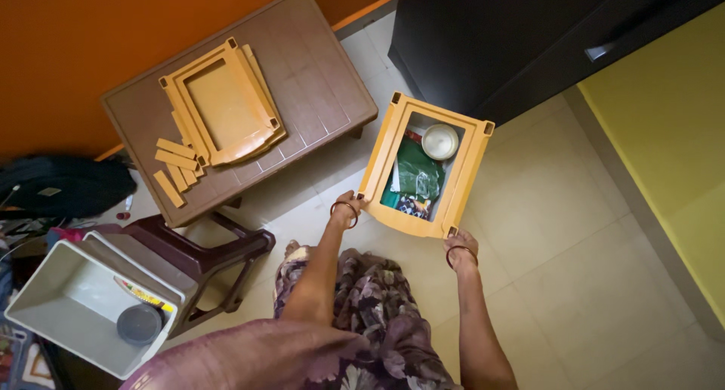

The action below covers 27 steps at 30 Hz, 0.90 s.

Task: The person assembles yellow plastic frames by connecting side pieces to a main frame. They handle multiple frames, aligning and snapping parts together, then place the assembled frames into a white bin.

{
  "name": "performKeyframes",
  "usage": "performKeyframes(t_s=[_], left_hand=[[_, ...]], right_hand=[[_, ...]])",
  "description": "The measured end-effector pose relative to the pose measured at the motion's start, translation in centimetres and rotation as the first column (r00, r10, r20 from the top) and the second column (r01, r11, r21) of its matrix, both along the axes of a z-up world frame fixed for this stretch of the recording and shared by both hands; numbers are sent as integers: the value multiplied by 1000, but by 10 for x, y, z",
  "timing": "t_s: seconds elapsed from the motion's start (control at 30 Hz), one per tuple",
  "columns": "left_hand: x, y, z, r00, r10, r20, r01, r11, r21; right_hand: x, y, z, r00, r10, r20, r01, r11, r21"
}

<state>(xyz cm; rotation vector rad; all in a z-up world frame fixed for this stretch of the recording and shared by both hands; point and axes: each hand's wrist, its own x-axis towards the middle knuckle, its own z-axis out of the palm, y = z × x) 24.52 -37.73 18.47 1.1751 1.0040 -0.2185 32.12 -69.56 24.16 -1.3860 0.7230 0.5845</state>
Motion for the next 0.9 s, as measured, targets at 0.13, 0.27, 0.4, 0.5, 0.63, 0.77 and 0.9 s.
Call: performKeyframes(t_s=[0.13,0.27,0.4,0.5,0.63,0.77,0.9], left_hand=[[3,3,1,998,-17,62,24,994,-108],[5,4,-4,997,23,67,-10,983,-185],[6,6,-11,996,24,88,-3,974,-228],[11,9,-11,1000,-26,-16,22,982,-189],[14,9,-5,998,-21,-61,8,979,-205],[14,11,3,995,-70,-73,56,983,-176],[14,14,5,989,-142,-30,136,979,-154]], right_hand=[[1,5,-1,1000,16,9,-15,996,-85],[6,3,-6,999,44,19,-41,988,-147],[8,-5,-4,997,47,59,-48,999,17],[12,-2,2,997,82,8,-80,991,-107],[11,-2,16,997,77,22,-76,997,-28],[15,-2,25,988,150,-23,-152,972,-182],[14,-2,24,979,201,-31,-202,946,-254]])
